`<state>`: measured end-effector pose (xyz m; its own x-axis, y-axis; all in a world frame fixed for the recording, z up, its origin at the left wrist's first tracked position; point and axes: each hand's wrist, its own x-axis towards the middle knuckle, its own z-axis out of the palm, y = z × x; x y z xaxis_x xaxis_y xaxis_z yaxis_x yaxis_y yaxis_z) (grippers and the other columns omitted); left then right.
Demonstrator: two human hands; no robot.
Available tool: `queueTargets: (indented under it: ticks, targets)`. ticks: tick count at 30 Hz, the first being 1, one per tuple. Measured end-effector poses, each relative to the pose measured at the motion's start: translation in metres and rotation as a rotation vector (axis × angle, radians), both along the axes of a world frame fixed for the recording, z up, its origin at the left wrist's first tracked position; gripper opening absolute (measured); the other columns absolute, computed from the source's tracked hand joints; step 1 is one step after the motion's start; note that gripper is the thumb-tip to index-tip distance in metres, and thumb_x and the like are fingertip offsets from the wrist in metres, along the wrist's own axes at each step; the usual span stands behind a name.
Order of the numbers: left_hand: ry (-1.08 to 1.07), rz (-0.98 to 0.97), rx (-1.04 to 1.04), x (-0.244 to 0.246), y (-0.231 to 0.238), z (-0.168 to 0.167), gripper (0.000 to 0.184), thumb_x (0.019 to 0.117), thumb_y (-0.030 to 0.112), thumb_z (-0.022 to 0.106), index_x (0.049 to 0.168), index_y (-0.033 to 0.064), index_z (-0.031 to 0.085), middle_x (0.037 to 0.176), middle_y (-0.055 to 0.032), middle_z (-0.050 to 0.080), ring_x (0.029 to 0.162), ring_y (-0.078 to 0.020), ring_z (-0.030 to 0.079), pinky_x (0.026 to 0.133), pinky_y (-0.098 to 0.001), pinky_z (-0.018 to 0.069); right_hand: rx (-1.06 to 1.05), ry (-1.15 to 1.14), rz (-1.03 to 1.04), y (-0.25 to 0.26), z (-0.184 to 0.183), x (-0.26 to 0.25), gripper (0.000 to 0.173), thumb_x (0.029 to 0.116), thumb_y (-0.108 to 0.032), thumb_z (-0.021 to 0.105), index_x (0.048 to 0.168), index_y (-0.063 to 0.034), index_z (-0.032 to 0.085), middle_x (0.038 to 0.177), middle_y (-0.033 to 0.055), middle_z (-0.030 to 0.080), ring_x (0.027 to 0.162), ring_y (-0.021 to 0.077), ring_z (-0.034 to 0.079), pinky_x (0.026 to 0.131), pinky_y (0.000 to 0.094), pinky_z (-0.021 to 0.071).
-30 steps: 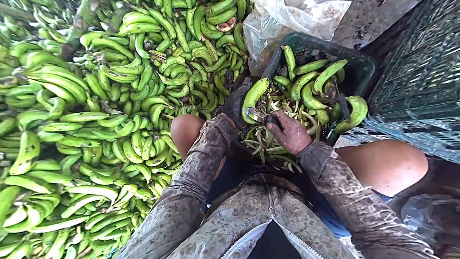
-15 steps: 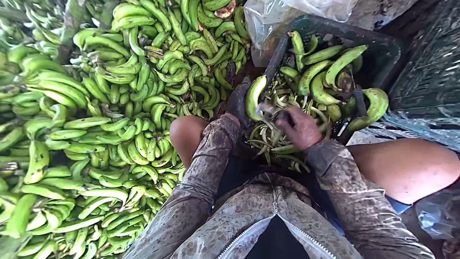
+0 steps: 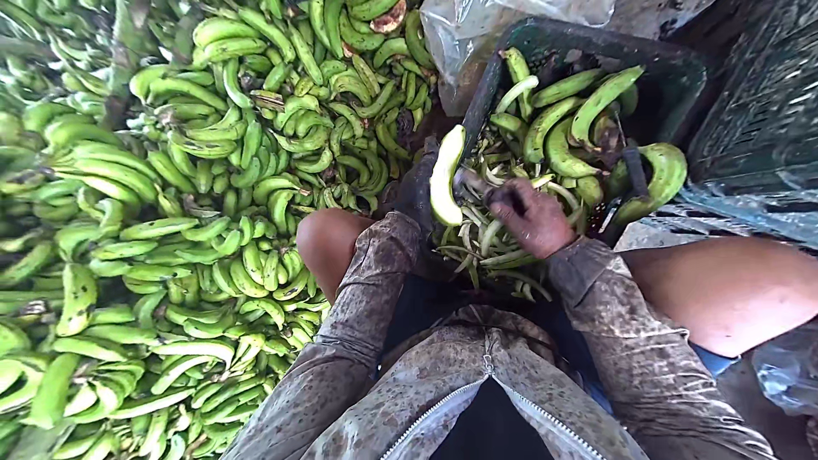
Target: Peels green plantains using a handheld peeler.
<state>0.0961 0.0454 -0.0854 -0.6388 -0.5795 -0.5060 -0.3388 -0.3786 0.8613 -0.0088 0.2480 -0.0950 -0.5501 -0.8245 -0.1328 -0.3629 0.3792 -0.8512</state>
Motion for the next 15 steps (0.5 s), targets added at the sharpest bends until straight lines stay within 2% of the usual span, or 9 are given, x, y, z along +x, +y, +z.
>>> queueTargets:
  ticks: [1,4,5,7,9,11,13,14,15]
  targets:
    - [-0.064,-0.009,-0.068,-0.005,0.001,-0.003,0.058,0.1088,0.055,0.032,0.133,0.0104,0.062,0.117,-0.0109,0.068,0.103,-0.0183,0.068,0.089,-0.041,0.0582,-0.018,-0.023,0.069,0.0,-0.003,0.009,0.043,0.1002,-0.034,0.065,0.126,-0.0004,0.062,0.102,0.0175,0.071,0.09,0.0305,0.072,0.084,0.0547,0.0583]
    - [-0.125,-0.113,-0.089,-0.009,0.01,-0.001,0.062,0.1086,0.057,0.029,0.135,0.0107,0.06,0.121,-0.0116,0.067,0.107,-0.0187,0.066,0.093,-0.0427,0.0565,0.117,-0.023,0.056,-0.01,-0.009,0.003,0.046,0.102,-0.038,0.063,0.128,-0.001,0.06,0.107,0.0214,0.07,0.097,0.038,0.071,0.088,0.062,0.0559]
    - [-0.1,-0.184,-0.065,-0.004,0.016,0.003,0.06,0.1095,0.054,0.028,0.136,0.0105,0.059,0.118,-0.0109,0.067,0.102,-0.0171,0.067,0.09,-0.04,0.0575,0.171,-0.008,-0.043,-0.014,-0.008,-0.01,0.048,0.1039,-0.039,0.06,0.131,0.0,0.059,0.113,0.0245,0.069,0.103,0.0416,0.069,0.092,0.0644,0.0539]
    - [0.045,-0.292,0.075,0.009,0.026,-0.006,0.056,0.11,0.051,0.031,0.128,0.0069,0.06,0.098,-0.0125,0.067,0.079,-0.0188,0.066,0.07,-0.039,0.0597,0.268,0.047,-0.267,-0.016,-0.008,-0.043,0.055,0.1058,-0.047,0.053,0.134,0.0005,0.058,0.124,0.0279,0.065,0.115,0.0454,0.065,0.099,0.0669,0.0487]
    - [0.088,-0.37,0.12,0.013,0.028,-0.007,0.053,0.1107,0.049,0.031,0.129,0.0083,0.058,0.096,-0.0106,0.066,0.076,-0.0172,0.065,0.068,-0.0366,0.0594,0.29,0.122,-0.325,-0.013,-0.007,-0.062,0.059,0.1041,-0.052,0.052,0.132,-0.0006,0.059,0.129,0.0273,0.063,0.119,0.0451,0.063,0.099,0.0676,0.0473]
    - [0.041,-0.324,0.074,0.015,0.025,-0.002,0.05,0.1112,0.046,0.031,0.138,0.0109,0.055,0.106,-0.0103,0.067,0.086,-0.0164,0.067,0.075,-0.0361,0.0603,0.21,0.147,-0.272,-0.006,-0.001,-0.049,0.055,0.1041,-0.05,0.053,0.129,-0.0013,0.062,0.121,0.0249,0.067,0.112,0.0415,0.067,0.096,0.0641,0.0508]
    - [0.022,-0.105,0.171,0.005,0.016,-0.003,0.056,0.1088,0.056,0.028,0.126,0.013,0.059,0.095,-0.0072,0.065,0.076,-0.0155,0.065,0.064,-0.0341,0.0587,0.08,0.11,-0.175,-0.003,-0.001,-0.028,0.049,0.1046,-0.044,0.055,0.128,-0.0019,0.063,0.113,0.0214,0.07,0.104,0.0348,0.07,0.094,0.0573,0.0546]
    - [-0.008,-0.047,0.138,0.003,0.009,-0.004,0.058,0.1079,0.059,0.028,0.122,0.0134,0.061,0.094,-0.0064,0.065,0.075,-0.0147,0.065,0.064,-0.0335,0.0587,0.027,0.064,-0.106,-0.002,-0.002,-0.015,0.045,0.104,-0.039,0.058,0.127,-0.0009,0.064,0.11,0.0206,0.071,0.1,0.0326,0.071,0.091,0.055,0.0559]
    - [-0.058,-0.059,0.04,0.004,0.002,-0.002,0.06,0.1082,0.059,0.027,0.133,0.015,0.061,0.11,-0.0068,0.068,0.091,-0.0143,0.068,0.078,-0.0356,0.0598,-0.014,0.01,-0.031,-0.003,-0.006,-0.002,0.041,0.1022,-0.035,0.061,0.124,-0.001,0.065,0.105,0.0186,0.072,0.094,0.0296,0.072,0.088,0.053,0.0577]
